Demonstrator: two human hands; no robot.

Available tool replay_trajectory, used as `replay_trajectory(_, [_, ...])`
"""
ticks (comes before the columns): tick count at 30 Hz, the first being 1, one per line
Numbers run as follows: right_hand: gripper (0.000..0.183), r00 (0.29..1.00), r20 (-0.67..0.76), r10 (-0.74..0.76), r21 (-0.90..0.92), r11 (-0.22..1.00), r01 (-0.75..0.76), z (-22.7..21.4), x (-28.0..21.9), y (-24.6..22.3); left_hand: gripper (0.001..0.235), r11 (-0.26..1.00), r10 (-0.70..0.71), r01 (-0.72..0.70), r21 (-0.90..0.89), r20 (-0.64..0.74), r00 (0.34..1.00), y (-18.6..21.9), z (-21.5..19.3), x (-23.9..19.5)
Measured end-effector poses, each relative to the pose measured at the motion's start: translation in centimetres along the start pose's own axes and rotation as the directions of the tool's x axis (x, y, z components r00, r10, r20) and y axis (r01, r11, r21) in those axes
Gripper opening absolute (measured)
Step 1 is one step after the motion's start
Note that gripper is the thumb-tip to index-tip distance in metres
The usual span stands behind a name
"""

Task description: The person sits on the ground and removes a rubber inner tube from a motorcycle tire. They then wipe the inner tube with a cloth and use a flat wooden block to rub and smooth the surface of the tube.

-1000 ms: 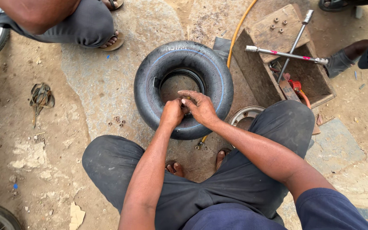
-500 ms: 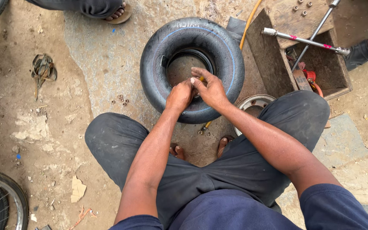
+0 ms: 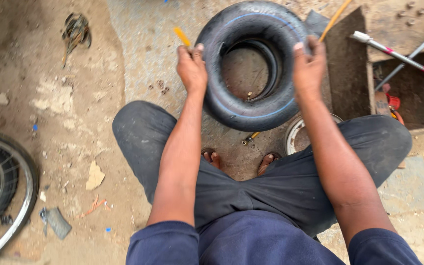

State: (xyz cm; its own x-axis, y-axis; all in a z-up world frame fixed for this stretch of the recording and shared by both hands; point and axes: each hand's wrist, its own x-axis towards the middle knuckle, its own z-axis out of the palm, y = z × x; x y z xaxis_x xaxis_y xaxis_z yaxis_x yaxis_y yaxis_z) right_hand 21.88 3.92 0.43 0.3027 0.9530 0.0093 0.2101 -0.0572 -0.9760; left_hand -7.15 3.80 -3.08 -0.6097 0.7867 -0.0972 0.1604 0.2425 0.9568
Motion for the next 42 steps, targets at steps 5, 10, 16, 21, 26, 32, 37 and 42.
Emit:
replay_trajectory(5, [0.043,0.985,-0.158,0.064,-0.236,0.967,-0.100,-1.0,2.5,1.3,0.042,0.803,-0.267,0.408,0.434,-0.350,0.898,-14.8,-2.5,3.0])
replay_trajectory(10, [0.053,0.971,-0.205,0.127,-0.412,0.888,-0.203,-0.3,2.8,1.4,0.047,0.608,-0.616,0.708,0.360,-0.348,0.706,-22.7,-3.6,-2.0])
replay_trajectory(16, [0.083,0.931,-0.208,0.300,-0.585,0.725,-0.365,1.0,1.9,-0.2,0.056,0.551,-0.694,0.812,0.194,-0.433,0.575,-16.7,-4.9,-2.9])
replay_trajectory(21, [0.111,0.919,-0.200,0.340,-0.591,0.706,-0.390,0.2,2.4,2.2,0.059,0.876,-0.308,0.419,0.238,-0.392,0.867,-10.2,-2.0,2.1])
replay_trajectory(26, [0.105,0.991,-0.108,0.083,-0.642,0.755,-0.133,-1.1,2.8,3.9,0.093,0.946,-0.027,-0.023,0.324,0.150,0.988,-5.8,0.8,2.8])
replay_trajectory(32, [0.079,0.914,-0.059,-0.402,-0.362,0.862,0.356,-4.0,3.3,-4.0,0.088,0.999,0.053,-0.053,-0.007,0.108,0.993,4.4,-2.7,1.6])
replay_trajectory(37, [0.075,0.803,-0.042,-0.594,-0.218,0.790,0.573,-6.8,1.2,-10.0,0.089,0.880,0.399,-0.322,-0.350,0.174,0.900,10.1,-3.6,-0.5])
replay_trajectory(42, [0.080,0.752,0.094,-0.653,-0.400,0.667,0.629,-4.9,-0.9,-11.5,0.072,0.703,0.697,-0.710,0.031,0.169,0.697,12.1,-1.7,-4.2])
